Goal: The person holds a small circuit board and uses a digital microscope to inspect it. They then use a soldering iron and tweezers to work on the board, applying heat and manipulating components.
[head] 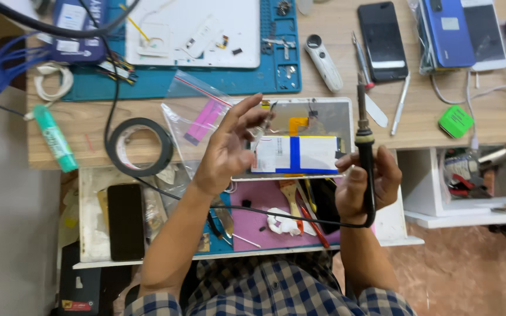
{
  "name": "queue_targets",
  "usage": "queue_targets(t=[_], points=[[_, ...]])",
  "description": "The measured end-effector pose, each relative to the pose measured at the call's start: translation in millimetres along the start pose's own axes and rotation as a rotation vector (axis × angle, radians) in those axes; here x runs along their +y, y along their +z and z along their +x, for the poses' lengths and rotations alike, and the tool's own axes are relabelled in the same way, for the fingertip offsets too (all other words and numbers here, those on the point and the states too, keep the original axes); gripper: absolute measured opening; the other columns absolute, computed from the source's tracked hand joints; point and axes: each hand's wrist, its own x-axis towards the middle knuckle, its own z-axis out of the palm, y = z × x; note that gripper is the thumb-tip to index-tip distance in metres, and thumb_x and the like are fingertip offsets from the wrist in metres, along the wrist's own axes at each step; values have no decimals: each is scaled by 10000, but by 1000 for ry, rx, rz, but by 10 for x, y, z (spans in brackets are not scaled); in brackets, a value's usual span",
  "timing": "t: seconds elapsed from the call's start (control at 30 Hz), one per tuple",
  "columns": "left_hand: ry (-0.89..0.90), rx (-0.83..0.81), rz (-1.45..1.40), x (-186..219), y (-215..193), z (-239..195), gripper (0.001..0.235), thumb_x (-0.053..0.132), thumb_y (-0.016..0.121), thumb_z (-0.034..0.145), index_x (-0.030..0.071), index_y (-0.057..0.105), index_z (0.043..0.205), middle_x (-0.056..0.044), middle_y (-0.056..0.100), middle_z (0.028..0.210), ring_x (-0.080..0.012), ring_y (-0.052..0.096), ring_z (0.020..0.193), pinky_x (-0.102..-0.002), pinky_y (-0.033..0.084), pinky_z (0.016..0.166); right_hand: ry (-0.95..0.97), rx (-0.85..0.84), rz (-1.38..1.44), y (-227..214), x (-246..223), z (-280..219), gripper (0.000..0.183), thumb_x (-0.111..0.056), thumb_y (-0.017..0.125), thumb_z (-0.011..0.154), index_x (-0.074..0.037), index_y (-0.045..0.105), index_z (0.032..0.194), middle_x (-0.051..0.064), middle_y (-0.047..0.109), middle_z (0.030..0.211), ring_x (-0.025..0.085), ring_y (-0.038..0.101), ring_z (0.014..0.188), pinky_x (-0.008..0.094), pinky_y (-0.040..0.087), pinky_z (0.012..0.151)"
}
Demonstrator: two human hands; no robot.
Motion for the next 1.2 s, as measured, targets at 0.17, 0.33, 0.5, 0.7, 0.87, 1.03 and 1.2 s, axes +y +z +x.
queue_targets(t=[0.17,0.33,0.5,0.7,0.87,1.03,1.2], points=[[-133,32,-1119,234,-56,-62,764,519,532,785,87,341,1385,-225,493,1242,-302,542,1064,-349,454,823,79,-19,-39,62,-77,72,382,-155,572,850,99,472,1118,233,531,770,255,569,491,278,433,394],[-195,51,-1222,131,-49,-119,675,526,482,810,108,433,1338,-210,531,1195,-343,570,997,-372,475,777,88,-24,-34,13,-46,50,365,-144,568,838,106,477,1087,229,494,771,277,556,467,295,425,366],[-282,55,-1277,44,-58,-172,689,545,450,798,137,427,1353,-227,539,1170,-365,571,1000,-398,466,782,115,-26,-52,8,-47,46,355,-152,563,842,97,484,1082,206,490,774,257,561,476,284,436,372],[-250,84,-1267,54,-110,-174,709,522,435,790,194,321,1408,-187,539,1201,-363,563,1044,-405,463,815,141,-34,-69,56,-78,73,346,-143,562,834,94,493,1076,198,502,771,246,565,479,277,439,386],[-186,140,-1346,39,-142,-158,699,370,477,753,182,295,1402,-266,360,1361,-406,452,1185,-472,447,939,129,-56,-68,56,-78,88,331,-141,554,841,100,498,1061,191,509,754,237,570,484,273,439,396],[-172,229,-1313,-75,-111,-189,633,312,450,770,161,319,1371,-251,325,1384,-403,391,1236,-481,387,998,146,-36,-66,76,-81,91,325,-135,567,832,88,509,1062,192,519,757,237,569,485,276,435,394],[-199,289,-1300,-88,-60,-198,534,223,456,793,175,340,1313,-243,300,1400,-415,346,1271,-518,350,1010,173,-26,-70,105,-108,118,321,-136,565,832,76,520,1069,181,524,760,225,568,492,271,429,400]])
